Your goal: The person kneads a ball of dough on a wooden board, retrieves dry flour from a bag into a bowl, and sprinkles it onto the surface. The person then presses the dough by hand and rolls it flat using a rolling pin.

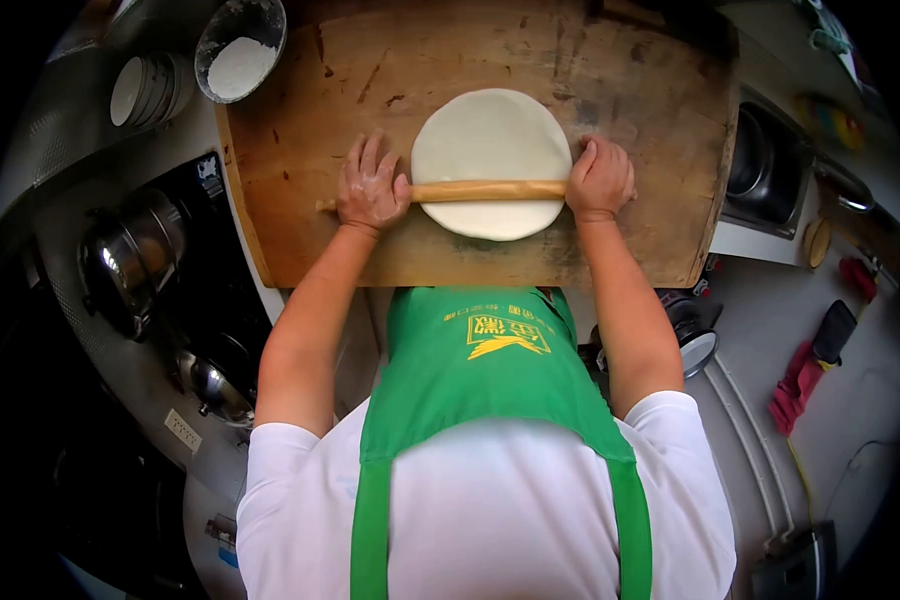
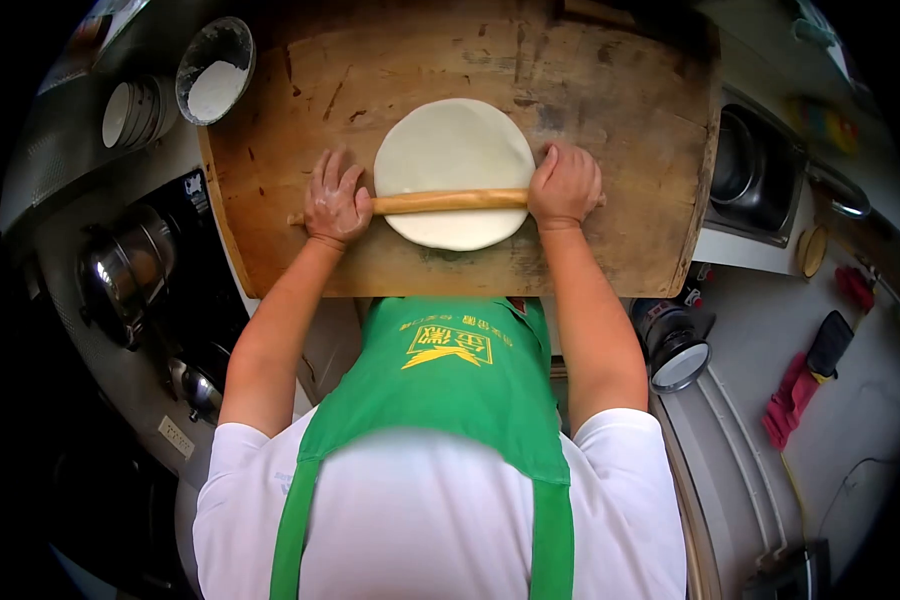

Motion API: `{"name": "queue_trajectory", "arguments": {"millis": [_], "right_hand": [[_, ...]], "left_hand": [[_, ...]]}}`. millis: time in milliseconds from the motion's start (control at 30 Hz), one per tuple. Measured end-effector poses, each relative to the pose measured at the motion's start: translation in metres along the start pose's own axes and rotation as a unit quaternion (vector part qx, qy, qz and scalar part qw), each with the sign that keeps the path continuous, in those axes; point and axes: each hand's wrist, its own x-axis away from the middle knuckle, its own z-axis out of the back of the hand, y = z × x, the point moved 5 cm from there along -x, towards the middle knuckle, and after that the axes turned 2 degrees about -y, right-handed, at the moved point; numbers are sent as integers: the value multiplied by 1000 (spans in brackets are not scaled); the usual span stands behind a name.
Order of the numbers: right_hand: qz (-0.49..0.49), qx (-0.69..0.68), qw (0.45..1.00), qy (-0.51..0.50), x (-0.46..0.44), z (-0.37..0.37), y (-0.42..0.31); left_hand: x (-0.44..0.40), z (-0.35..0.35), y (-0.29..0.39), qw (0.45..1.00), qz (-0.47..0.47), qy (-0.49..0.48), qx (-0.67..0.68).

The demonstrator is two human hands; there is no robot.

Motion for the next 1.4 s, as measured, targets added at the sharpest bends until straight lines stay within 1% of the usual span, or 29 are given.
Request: {"name": "queue_trajectory", "arguments": {"millis": [67,133,167,233,267,300,333,367,400,433,467,533,633,700,733,767,800,867,933,1000,1033,1100,1133,1200,1233,1267,1300,1367,1400], "right_hand": [[-22,32,999,12,-21,-5,-6],[-66,25,995,-77,-41,-15,-6],[-69,27,994,-85,-47,-22,-1],[34,-29,999,-27,-52,-20,-1],[39,-29,998,-32,-43,-19,1],[75,-46,996,34,-29,-8,-1],[108,-63,987,102,-13,1,-2],[95,-61,991,73,9,0,8],[123,-51,989,61,32,5,10],[144,36,989,27,56,9,12],[140,37,989,30,75,14,17],[128,34,991,22,96,17,26],[126,19,991,46,75,13,21],[118,33,992,34,50,9,12],[111,48,992,33,27,5,7],[148,36,985,76,7,6,-2],[144,41,986,70,-7,2,-3],[131,-62,988,57,-38,-6,0],[84,0,996,7,-66,-19,-4],[-36,92,990,-103,-90,-23,-9],[-41,91,989,-106,-95,-28,-11],[28,-33,999,23,-102,-20,-15],[26,-31,999,26,-96,-19,-9],[57,-10,996,66,-82,-16,-6],[110,-112,975,158,-66,12,-24],[121,-106,977,137,-49,-17,9],[168,-45,974,143,-24,-9,9],[145,12,986,84,26,2,18],[143,16,986,90,46,7,23]], "left_hand": [[-22,8,-5,999,-35,30,-10],[-43,16,-11,998,-42,53,5],[-54,17,-18,996,-32,77,9],[-43,17,-16,995,-13,99,15],[-35,19,-15,993,15,117,-1],[-33,22,-15,990,39,138,-18],[-17,19,-11,990,59,129,-18],[13,13,-3,990,77,120,-19],[43,1,3,992,97,76,-21],[73,-6,12,993,99,65,-16],[99,-11,21,991,111,71,4],[138,-21,34,988,150,9,-19],[117,-22,25,989,146,12,-32],[82,-20,14,995,66,55,-57],[60,-21,6,995,65,53,-54],[40,-18,1,996,50,61,-38],[23,-12,-3,997,35,67,-20],[-14,-3,-10,997,3,71,-19],[-46,5,-17,997,-23,75,-23],[-66,12,-22,994,-68,81,-38],[-73,12,-26,994,-70,76,-38],[-83,16,-27,989,-79,128,-17],[-78,16,-25,988,-82,130,-15],[-60,12,-30,986,7,161,-32],[-40,8,-24,985,44,159,-46],[-18,4,-15,988,78,125,-50],[8,-7,-9,991,93,96,-22],[60,-13,15,990,129,48,-9],[82,-18,25,988,156,12,-2]]}}
